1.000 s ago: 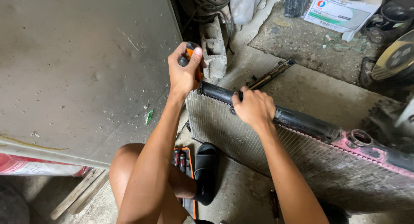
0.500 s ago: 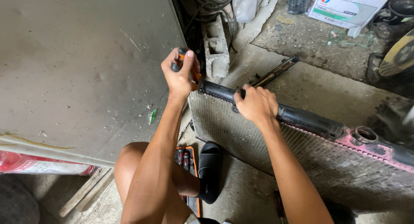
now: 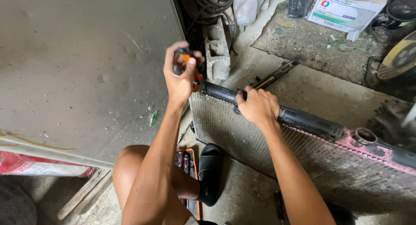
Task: The person uses pliers and a screwdriver to remove a hose clamp from a car radiator. They then use the screwdriver to pry at the radiator's edge.
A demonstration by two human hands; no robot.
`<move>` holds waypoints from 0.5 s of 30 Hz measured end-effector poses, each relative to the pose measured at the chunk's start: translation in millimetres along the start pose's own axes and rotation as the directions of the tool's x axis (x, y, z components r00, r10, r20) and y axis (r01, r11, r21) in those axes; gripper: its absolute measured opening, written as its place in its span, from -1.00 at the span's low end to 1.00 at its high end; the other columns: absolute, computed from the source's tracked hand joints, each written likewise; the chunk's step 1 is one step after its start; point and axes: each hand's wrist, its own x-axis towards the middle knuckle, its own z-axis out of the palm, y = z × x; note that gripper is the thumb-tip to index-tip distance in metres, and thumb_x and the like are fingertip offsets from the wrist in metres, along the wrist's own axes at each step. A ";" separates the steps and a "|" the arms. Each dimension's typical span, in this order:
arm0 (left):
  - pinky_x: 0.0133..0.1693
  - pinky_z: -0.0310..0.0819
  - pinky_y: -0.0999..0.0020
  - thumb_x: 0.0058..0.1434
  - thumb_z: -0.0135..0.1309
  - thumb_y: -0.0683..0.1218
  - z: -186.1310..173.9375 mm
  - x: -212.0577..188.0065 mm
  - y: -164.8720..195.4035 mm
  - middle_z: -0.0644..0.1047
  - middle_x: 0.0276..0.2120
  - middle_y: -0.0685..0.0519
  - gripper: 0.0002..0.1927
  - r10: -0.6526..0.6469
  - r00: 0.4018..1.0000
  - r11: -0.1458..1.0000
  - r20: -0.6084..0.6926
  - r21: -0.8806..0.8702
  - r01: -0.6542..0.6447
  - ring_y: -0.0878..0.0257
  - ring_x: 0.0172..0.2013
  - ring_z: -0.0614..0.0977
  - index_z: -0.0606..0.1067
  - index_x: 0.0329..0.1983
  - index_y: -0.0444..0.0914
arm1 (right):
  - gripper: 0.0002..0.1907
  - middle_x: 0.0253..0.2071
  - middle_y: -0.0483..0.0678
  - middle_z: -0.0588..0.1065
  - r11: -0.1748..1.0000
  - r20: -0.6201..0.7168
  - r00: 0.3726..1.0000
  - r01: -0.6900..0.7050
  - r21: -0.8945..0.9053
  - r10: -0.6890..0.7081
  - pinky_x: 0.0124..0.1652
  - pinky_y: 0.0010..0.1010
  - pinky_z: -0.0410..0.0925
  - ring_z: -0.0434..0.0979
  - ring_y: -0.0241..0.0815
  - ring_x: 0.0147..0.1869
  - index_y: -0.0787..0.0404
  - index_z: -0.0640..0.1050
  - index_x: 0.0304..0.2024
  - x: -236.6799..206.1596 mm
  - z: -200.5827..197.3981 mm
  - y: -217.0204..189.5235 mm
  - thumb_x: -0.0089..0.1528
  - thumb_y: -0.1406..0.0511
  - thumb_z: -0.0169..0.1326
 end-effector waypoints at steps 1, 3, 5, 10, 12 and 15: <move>0.00 0.55 0.39 0.34 0.01 -0.33 0.5 1.0 0.6 0.62 -0.14 -0.02 -0.71 0.020 1.000 1.000 -0.010 0.021 -0.020 0.27 -0.12 0.67 0.40 0.09 -0.25 | -0.45 -0.21 0.25 0.61 1.000 -0.002 1.000 -0.001 -0.003 0.001 0.05 -0.01 0.39 0.62 0.20 -0.07 0.17 0.58 0.14 -0.6 -0.5 -0.4 0.28 -0.01 -0.06; 0.12 0.53 0.35 0.34 -0.04 -0.39 -0.5 3.8 -1.0 0.61 -0.01 -0.05 -0.64 0.063 0.997 0.996 -0.032 0.064 -0.061 0.23 0.00 0.67 0.42 0.16 -0.27 | -0.45 -0.21 0.24 0.61 1.000 -0.007 1.000 0.002 -0.011 -0.002 0.02 0.00 0.40 0.63 0.19 -0.09 0.16 0.58 0.14 -1.5 -1.8 -2.0 0.28 -0.01 -0.06; 0.14 0.51 0.32 0.36 -0.02 -0.42 -4.7 8.9 -5.8 0.60 0.05 -0.10 -0.73 0.123 0.992 0.978 -0.018 0.175 -0.118 0.18 0.04 0.68 0.51 0.06 -0.33 | -0.43 -0.30 0.22 0.65 0.994 0.159 0.982 -0.104 -0.029 0.107 -0.07 -0.03 0.48 0.69 0.16 -0.18 0.12 0.48 0.27 -1.4 -3.3 -4.3 0.35 -0.01 -0.15; 0.20 0.52 0.25 0.32 -0.06 -0.48 -11.7 23.5 -23.5 0.56 0.17 -0.15 -0.75 0.130 0.991 0.985 0.007 0.110 -0.130 0.11 0.11 0.65 0.58 -0.12 -0.40 | -0.45 -0.32 0.20 0.62 0.999 0.031 0.999 -0.023 -0.029 0.024 -0.09 -0.03 0.45 0.66 0.13 -0.22 0.16 0.56 0.18 -1.9 -2.7 -2.3 0.30 0.00 -0.09; 0.20 0.54 0.23 0.29 -0.07 -0.50 -13.8 26.1 -25.2 0.55 0.18 -0.17 -0.72 0.149 0.989 0.984 0.014 0.099 -0.149 0.08 0.13 0.65 0.60 -0.13 -0.43 | -0.45 -0.30 0.21 0.61 1.000 -0.008 1.000 0.000 -0.024 -0.001 -0.09 -0.03 0.45 0.65 0.15 -0.21 0.18 0.57 0.16 -1.7 -0.4 -0.1 0.29 0.00 -0.08; 0.16 0.65 0.19 0.31 -0.08 -0.50 -18.1 30.0 -18.5 0.50 0.22 -0.13 -0.67 0.101 0.994 0.994 -0.052 0.036 -0.099 0.09 0.15 0.60 0.61 -0.02 -0.42 | -0.45 -0.30 0.22 0.62 1.000 0.038 0.999 -0.020 -0.022 0.021 -0.06 -0.04 0.45 0.66 0.15 -0.20 0.17 0.55 0.18 -1.9 2.5 1.9 0.31 0.00 -0.10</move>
